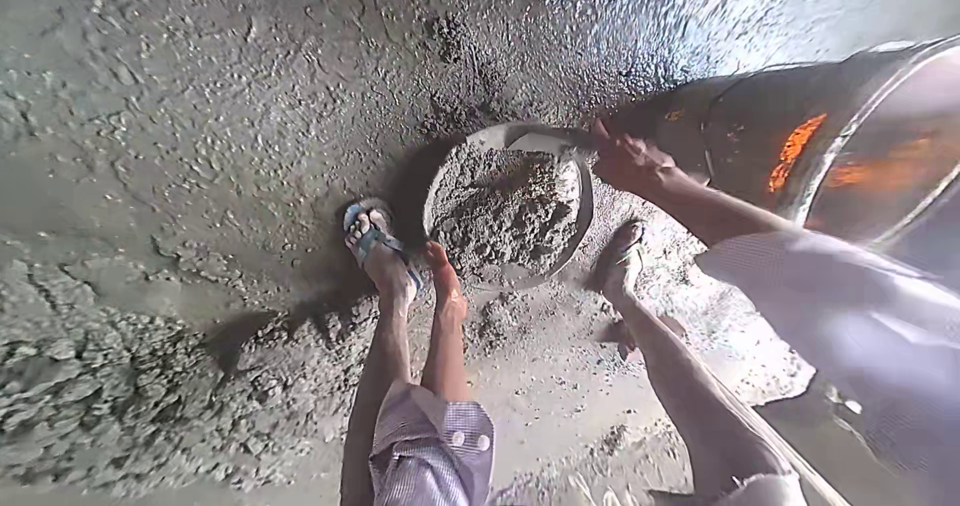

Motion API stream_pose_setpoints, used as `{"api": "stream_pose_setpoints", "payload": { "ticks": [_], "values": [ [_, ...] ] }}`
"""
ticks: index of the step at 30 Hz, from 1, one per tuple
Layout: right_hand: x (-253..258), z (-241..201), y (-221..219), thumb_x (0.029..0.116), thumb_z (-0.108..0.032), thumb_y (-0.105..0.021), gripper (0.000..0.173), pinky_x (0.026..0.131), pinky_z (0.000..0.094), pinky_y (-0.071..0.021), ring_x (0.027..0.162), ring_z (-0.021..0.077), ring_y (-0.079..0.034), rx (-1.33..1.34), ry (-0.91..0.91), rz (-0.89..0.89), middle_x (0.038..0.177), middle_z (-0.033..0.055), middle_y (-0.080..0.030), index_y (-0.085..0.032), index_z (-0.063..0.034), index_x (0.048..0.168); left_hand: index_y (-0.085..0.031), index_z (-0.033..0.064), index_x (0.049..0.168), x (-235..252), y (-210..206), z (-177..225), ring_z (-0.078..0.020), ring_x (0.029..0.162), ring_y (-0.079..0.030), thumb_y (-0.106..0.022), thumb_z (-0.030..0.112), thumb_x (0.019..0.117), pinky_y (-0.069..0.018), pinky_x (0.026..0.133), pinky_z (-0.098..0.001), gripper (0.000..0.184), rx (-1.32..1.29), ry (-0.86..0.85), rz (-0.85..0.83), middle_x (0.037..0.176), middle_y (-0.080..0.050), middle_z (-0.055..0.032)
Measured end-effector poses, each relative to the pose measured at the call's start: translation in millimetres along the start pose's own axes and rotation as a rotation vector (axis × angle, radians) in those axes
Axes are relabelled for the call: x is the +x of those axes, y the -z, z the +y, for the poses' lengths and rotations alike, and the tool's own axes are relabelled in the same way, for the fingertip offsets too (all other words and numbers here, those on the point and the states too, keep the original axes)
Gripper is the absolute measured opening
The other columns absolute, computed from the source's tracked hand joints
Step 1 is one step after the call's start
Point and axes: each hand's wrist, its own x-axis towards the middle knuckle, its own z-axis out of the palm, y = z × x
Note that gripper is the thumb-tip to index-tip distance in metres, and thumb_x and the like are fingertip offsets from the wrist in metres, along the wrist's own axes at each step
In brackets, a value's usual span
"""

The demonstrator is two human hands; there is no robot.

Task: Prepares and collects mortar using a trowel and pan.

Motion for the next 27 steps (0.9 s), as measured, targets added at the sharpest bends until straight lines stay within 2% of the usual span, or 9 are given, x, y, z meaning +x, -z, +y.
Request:
{"api": "stream_pose_setpoints", "payload": {
  "ticks": [3,5,9,12,15,20,22,24,27],
  "values": [
    [13,21,-69,0.0964,-0.020,-0.067,0.075,0.080,0.0685,-0.0512,0.097,0.0499,-0.067,0.227,-0.048,-0.165,0.113,0.0323,-0.065,-0.026,-0.0070,0.158,-0.012,0.0167,0.165,-10,-5,4,-0.0260,0.157,-0.012,-0.024,0.065,0.1051,-0.0119,0.124,-0.0571,0.078,0.020,0.048,-0.025,0.171,-0.010,-0.0102],
    [-4,15,-103,0.0973,-0.023,-0.063,0.075,0.075,0.0667,-0.0535,0.089,0.0474,-0.069,0.309,-0.074,-0.165,0.103,0.0285,-0.067,-0.020,-0.0152,0.159,-0.010,0.0170,0.165,-7,1,-5,-0.0268,0.157,-0.011,-0.024,0.069,0.1029,-0.0125,0.124,-0.0596,0.082,0.017,0.048,-0.023,0.172,-0.009,-0.0108],
    [-92,-14,-110,0.1079,-0.027,-0.044,0.053,0.088,0.0636,-0.0523,0.106,0.0476,-0.067,0.202,-0.110,-0.105,0.114,0.0266,-0.068,-0.031,-0.0164,0.159,-0.011,0.0193,0.165,-9,3,-29,-0.0288,0.155,-0.018,-0.021,0.070,0.1022,-0.0205,0.121,-0.0605,0.081,-0.015,0.094,-0.038,0.171,-0.012,-0.0112],
    [-143,-11,-115,0.1092,-0.028,-0.037,0.047,0.082,0.0624,-0.0543,0.099,0.0461,-0.069,0.163,-0.082,-0.086,0.114,0.0245,-0.068,-0.041,-0.0150,0.154,-0.008,0.0176,0.165,-15,0,-50,-0.0337,0.152,-0.027,-0.022,0.065,0.1053,-0.0295,0.118,-0.0575,0.077,-0.094,0.199,-0.068,0.169,-0.015,-0.0167],
    [-170,11,-142,0.1029,-0.032,-0.053,0.058,0.090,0.0596,-0.0541,0.103,0.0403,-0.070,0.398,-0.274,-0.059,0.115,0.0218,-0.070,-0.038,-0.0129,0.155,-0.011,0.0154,0.164,-33,-10,-66,-0.0374,0.144,-0.040,-0.018,0.062,0.1066,-0.0422,0.111,-0.0534,0.074,-0.206,0.396,-0.078,0.166,-0.022,-0.0215],
    [-154,43,-217,0.0925,-0.026,-0.072,0.078,0.096,0.0596,-0.0513,0.110,0.0418,-0.067,0.746,-0.480,0.169,0.124,0.0290,-0.064,-0.032,0.0029,0.153,-0.034,0.0006,0.155,-35,7,-70,-0.0360,0.143,-0.043,-0.001,0.070,0.1008,-0.0354,0.113,-0.0572,0.094,0.139,0.537,-0.260,0.155,-0.045,-0.0225],
    [-141,28,-246,0.0936,-0.025,-0.070,0.078,0.089,0.0568,-0.0542,0.101,0.0402,-0.069,0.801,-0.500,0.191,0.119,0.0302,-0.065,-0.031,0.0044,0.154,-0.031,0.0024,0.157,-26,21,-37,-0.0406,0.142,-0.041,-0.005,0.063,0.1053,-0.0351,0.111,-0.0632,0.084,0.312,0.401,-0.152,0.156,-0.042,-0.0248],
    [-123,-5,-221,0.0997,-0.021,-0.065,0.075,0.087,0.0521,-0.0560,0.099,0.0337,-0.069,0.978,-0.534,-0.046,0.119,0.0244,-0.065,-0.022,-0.0035,0.159,-0.037,-0.0005,0.154,-3,26,9,-0.0380,0.140,-0.045,-0.020,0.048,0.1113,-0.0366,0.114,-0.0566,0.067,0.523,0.052,0.124,0.152,-0.045,-0.0267],
    [-94,-49,-215,0.1045,-0.022,-0.057,0.068,0.055,0.0411,-0.0549,0.059,0.0210,-0.059,1.367,-0.470,-0.176,0.089,0.0129,-0.059,-0.017,-0.0094,0.157,-0.031,0.0022,0.158,52,27,63,-0.0392,0.151,-0.030,-0.012,0.063,0.1056,-0.0225,0.122,-0.0599,0.082,0.808,-0.227,0.216,0.161,-0.032,-0.0255]
  ]
}}
